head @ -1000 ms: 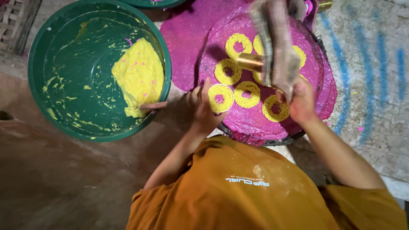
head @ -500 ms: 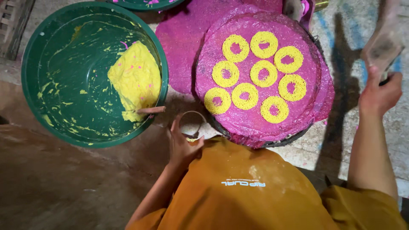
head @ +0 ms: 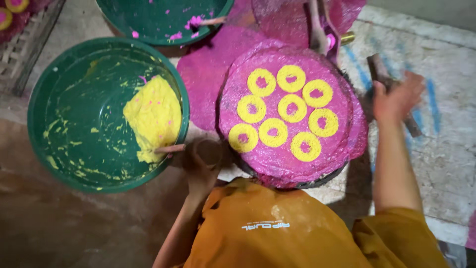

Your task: The person scoops yellow dough into a wooden press, forms ring shapes on a pink mat, and then fills the centers with pink dough using a small tool. The finished pieces are arranged on the mat.

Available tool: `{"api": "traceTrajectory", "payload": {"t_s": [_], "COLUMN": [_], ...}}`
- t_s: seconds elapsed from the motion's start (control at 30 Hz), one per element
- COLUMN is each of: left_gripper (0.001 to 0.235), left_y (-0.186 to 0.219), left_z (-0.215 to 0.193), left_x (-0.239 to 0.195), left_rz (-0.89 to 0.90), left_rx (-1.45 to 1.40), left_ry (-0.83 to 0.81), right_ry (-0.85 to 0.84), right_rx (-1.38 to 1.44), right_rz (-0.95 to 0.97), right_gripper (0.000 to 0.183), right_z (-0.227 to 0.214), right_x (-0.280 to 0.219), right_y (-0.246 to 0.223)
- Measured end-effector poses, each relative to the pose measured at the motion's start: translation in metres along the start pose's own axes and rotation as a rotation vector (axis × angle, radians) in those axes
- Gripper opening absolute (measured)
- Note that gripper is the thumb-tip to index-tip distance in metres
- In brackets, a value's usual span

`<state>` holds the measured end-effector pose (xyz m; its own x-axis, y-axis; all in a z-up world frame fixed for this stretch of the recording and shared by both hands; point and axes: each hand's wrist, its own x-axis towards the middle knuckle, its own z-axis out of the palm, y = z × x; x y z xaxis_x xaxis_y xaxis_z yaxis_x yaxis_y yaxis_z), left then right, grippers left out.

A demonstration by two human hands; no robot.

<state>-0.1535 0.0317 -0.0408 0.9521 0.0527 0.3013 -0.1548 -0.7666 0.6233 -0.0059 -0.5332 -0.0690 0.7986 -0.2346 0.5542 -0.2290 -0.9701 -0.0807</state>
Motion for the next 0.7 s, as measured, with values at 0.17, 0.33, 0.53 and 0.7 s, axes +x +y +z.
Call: {"api": "traceTrajectory", "payload": {"t_s": [0.17, 0.33, 0.53, 0.7], "left_gripper": [0.080, 0.070, 0.060, 0.052], "left_y": [0.006, -0.004, -0.012, 0.029], "left_z": [-0.012, -0.008, -0.017, -0.034], "left_x": [-0.001, -0.011, -0.019, 0.003], "left_rz": [0.076, 0.138, 0.166, 0.303], "left_rx": [0.004, 0.023, 0.025, -0.082], "left_ry": [0.045, 0.107, 0.197, 0.089], "right_ry": [-0.364, -0.756, -0.513, -0.289], "right_rx": [0.302, 0.185, 0.569, 0.856], "right_rz": [0.129, 0.339, 0.223, 0.394], "right_gripper": [0.073, 0.102, 0.098, 0.074], "right_z": [0.050, 0.071, 0.067, -0.024], "right_x": [0.086, 0.138, 0.152, 0.178], "right_y": [-0.126, -0.177, -0.152, -0.116]}}
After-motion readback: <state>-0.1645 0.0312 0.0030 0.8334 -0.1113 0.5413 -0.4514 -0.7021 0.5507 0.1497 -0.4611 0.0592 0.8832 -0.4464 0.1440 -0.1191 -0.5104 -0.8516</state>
